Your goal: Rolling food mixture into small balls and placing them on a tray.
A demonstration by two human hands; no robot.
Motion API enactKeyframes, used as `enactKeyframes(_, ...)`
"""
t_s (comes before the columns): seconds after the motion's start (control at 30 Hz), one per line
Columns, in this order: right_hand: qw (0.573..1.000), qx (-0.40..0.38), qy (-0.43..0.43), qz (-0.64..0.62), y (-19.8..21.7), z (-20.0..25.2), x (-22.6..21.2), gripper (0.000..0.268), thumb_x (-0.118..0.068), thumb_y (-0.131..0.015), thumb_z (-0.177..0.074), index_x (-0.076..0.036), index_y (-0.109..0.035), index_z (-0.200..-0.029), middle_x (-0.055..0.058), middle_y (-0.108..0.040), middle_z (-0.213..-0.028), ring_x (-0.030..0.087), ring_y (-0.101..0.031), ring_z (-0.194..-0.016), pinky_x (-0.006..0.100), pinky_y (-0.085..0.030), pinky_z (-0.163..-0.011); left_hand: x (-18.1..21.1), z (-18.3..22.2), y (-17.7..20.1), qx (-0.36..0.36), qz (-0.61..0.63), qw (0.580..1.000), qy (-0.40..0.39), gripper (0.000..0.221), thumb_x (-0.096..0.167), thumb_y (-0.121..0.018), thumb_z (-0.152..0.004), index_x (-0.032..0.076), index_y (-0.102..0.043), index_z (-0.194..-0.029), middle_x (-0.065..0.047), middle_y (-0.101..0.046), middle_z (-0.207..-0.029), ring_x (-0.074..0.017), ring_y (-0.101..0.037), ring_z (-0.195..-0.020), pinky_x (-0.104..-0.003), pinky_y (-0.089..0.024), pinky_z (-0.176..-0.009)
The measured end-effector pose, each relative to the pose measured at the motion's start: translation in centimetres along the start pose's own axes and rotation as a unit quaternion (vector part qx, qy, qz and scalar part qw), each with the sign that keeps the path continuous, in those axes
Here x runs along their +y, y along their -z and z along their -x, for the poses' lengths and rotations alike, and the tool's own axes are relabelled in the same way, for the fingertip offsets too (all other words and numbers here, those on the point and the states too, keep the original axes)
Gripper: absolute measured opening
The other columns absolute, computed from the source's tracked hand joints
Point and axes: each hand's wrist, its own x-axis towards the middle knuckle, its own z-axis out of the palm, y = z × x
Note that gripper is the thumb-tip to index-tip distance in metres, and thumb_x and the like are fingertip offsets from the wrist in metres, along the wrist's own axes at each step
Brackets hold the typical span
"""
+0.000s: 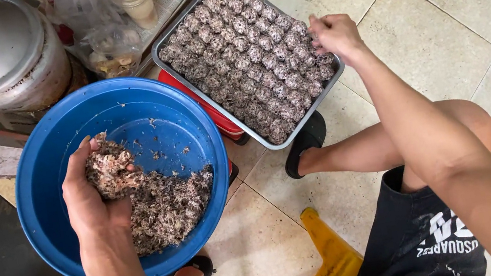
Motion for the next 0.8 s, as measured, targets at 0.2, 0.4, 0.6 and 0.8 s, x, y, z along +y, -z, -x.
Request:
enactKeyframes(0.2, 0.98, -0.024, 0.075, 0.181, 0.1, -2.0, 1.4, 0.025, -0.017, -0.07, -0.097, -0.009, -0.076, -0.121, 0.01, -0.078, -0.117, 0.013, -0.074, -0.099, 0.024, -0.058, -0.086, 0.0, 0.1, 0.3, 0.007, 0.006, 1.0, 0.005, 0.013, 0.022, -0.063, -0.102, 0.009, -0.067, -0.105, -0.002, -0.069, -0.095, -0.0161, -0.067, -0.083, -0.034, -0.056, -0.065)
enactKeyframes(0.4, 0.983, 0.063, 0.146, 0.089, -0.5, 0.2, 0.9, 0.024, -0.009, -0.065, -0.1, -0.012, -0.076, -0.121, 0.008, -0.075, -0.122, 0.01, -0.073, -0.1, 0.024, -0.056, -0.085, -0.3, -0.4, 2.1, -0.029, 0.037, 0.999, 0.001, 0.012, 0.022, -0.062, -0.106, 0.01, -0.063, -0.105, -0.001, -0.068, -0.098, -0.0173, -0.067, -0.086, -0.036, -0.057, -0.069)
enactKeyframes(0.6, 0.925, -0.225, 0.255, -0.17, -15.8, 18.0, -4.4, 0.025, -0.009, -0.06, -0.1, -0.009, -0.069, -0.124, 0.01, -0.077, -0.105, 0.014, -0.073, -0.078, 0.028, -0.062, -0.064, -0.1, 0.8, 1.2, -0.007, 0.072, 0.997, -0.007, 0.026, 0.029, -0.06, -0.102, 0.008, -0.065, -0.116, -0.007, -0.071, -0.099, -0.0231, -0.069, -0.088, -0.038, -0.057, -0.071)
enactKeyframes(0.8, 0.875, -0.095, 0.455, -0.136, -26.1, 31.4, -8.4, 0.036, -0.033, -0.065, -0.11, -0.003, -0.066, -0.131, 0.015, -0.073, -0.12, 0.031, -0.073, -0.105, 0.037, -0.058, -0.086, -1.6, 1.8, 2.8, -0.041, 0.175, 0.982, -0.053, 0.039, 0.043, -0.054, -0.104, 0.007, -0.066, -0.109, -0.009, -0.072, -0.103, -0.0254, -0.07, -0.097, -0.042, -0.059, -0.091)
